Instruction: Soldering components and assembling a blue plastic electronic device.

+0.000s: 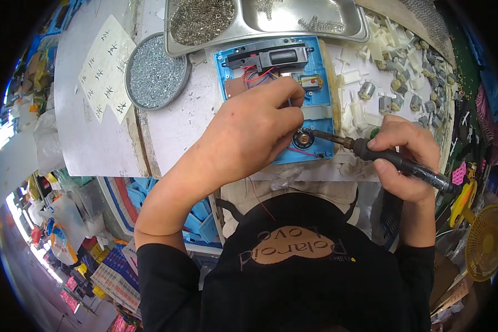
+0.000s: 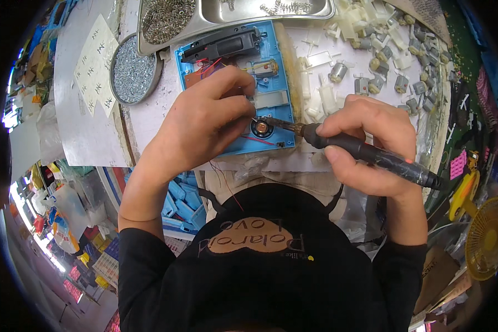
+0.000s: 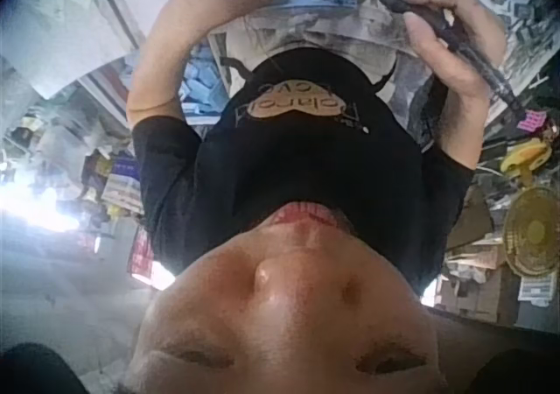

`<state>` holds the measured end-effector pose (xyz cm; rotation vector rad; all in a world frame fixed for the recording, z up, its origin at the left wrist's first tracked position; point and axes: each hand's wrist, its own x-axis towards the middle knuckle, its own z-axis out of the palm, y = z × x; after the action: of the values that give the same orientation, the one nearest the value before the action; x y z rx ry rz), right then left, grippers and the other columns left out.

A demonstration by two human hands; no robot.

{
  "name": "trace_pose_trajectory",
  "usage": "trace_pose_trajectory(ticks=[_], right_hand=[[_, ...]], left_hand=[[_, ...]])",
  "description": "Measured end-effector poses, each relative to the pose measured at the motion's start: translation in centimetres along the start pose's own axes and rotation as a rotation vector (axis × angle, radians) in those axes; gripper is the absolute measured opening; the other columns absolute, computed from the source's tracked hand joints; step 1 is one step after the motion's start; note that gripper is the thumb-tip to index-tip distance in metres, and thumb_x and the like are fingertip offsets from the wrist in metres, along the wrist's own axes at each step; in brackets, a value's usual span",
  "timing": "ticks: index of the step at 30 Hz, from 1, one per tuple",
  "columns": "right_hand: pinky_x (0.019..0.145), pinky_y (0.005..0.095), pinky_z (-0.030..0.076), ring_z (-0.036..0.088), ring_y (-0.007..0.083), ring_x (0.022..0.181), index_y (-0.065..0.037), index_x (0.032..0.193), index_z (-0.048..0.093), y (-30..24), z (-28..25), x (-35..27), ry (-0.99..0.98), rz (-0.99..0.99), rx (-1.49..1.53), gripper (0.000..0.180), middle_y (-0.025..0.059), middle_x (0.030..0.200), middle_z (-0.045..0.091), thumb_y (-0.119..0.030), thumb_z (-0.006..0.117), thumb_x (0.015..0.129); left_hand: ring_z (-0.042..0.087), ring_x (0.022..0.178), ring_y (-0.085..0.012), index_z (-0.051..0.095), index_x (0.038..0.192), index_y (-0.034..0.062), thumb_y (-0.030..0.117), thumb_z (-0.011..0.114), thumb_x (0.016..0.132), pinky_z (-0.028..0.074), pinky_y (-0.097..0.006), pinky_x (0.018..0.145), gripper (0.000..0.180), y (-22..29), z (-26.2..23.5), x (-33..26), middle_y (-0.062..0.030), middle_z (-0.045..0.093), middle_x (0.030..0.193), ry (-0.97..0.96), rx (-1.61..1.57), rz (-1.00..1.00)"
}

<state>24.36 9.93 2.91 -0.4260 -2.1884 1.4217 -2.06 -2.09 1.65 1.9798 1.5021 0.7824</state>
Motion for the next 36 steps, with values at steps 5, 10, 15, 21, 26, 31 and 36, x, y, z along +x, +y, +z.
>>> trace_pose_trajectory(ticks=[5,10,15,21,26,31,36], right_hand=[[0.051,0.0273,0.034,0.048,0.0128,0.054,-0.001,0.093,0.07,-0.1,0.1,0.4,-0.031,0.017,-0.022,0.021,0.0041,0.069,0.059,-0.008,0.075,0.074],[0.052,0.0272,0.036,0.049,0.013,0.055,-0.002,0.093,0.07,-0.2,0.3,0.6,-0.019,0.028,-0.023,0.022,0.004,0.07,0.06,-0.008,0.076,0.073],[0.053,0.0277,0.037,0.05,0.0131,0.055,-0.003,0.093,0.071,-0.2,0.3,0.8,-0.044,0.041,-0.038,0.022,0.0031,0.069,0.06,-0.009,0.076,0.072],[0.053,0.0279,0.037,0.05,0.0127,0.055,-0.003,0.093,0.071,-0.2,0.3,1.2,-0.063,0.037,-0.068,0.022,0.0025,0.068,0.059,-0.01,0.076,0.073],[0.053,0.0253,0.037,0.05,0.0093,0.055,-0.002,0.095,0.071,-0.8,0.4,1.1,-0.031,0.179,0.012,0.02,0.002,0.07,0.062,-0.01,0.076,0.077],[0.053,0.0244,0.036,0.05,0.0083,0.056,0.0,0.095,0.07,-1.0,-0.3,0.7,-0.002,0.115,-0.005,0.02,0.0033,0.072,0.063,-0.009,0.076,0.079],[0.055,0.0264,0.035,0.048,0.0106,0.058,0.003,0.097,0.068,-1.2,-1.6,-0.6,0.039,0.07,0.016,0.026,0.0044,0.071,0.06,-0.011,0.076,0.077]], left_hand=[[0.065,0.091,-0.0299,0.061,0.085,0.0034,-0.002,0.074,0.075,0.054,-0.039,0.075,0.018,0.4,-0.2,0.2,-0.0078,0.06,0.1,-0.033,0.098,0.031],[0.065,0.093,-0.0296,0.061,0.086,0.0042,0.001,0.072,0.078,0.055,-0.039,0.076,0.013,0.9,-0.4,0.3,-0.0079,0.06,0.101,-0.079,0.177,0.03],[0.065,0.093,-0.0292,0.062,0.086,0.0043,0.002,0.071,0.079,0.055,-0.039,0.075,0.012,0.9,-0.4,0.3,-0.0078,0.06,0.1,-0.092,0.193,0.026],[0.065,0.093,-0.0286,0.063,0.085,0.0046,0.002,0.07,0.079,0.055,-0.038,0.075,0.01,0.9,-0.4,0.3,-0.0074,0.06,0.1,-0.094,0.203,0.03],[0.065,0.093,-0.0276,0.064,0.085,0.0055,0.004,0.07,0.08,0.056,-0.038,0.074,0.008,1.1,-0.4,0.3,-0.0067,0.06,0.1,-0.114,0.24,0.023],[0.065,0.094,-0.0272,0.065,0.086,0.0059,0.005,0.07,0.08,0.056,-0.038,0.072,0.008,1.2,-0.6,0.4,-0.0062,0.06,0.101,-0.135,0.273,0.039],[0.065,0.093,-0.0274,0.064,0.086,0.0057,0.004,0.07,0.08,0.056,-0.038,0.072,0.009,1.2,-0.6,0.4,-0.0064,0.06,0.101,-0.135,0.268,0.039]])
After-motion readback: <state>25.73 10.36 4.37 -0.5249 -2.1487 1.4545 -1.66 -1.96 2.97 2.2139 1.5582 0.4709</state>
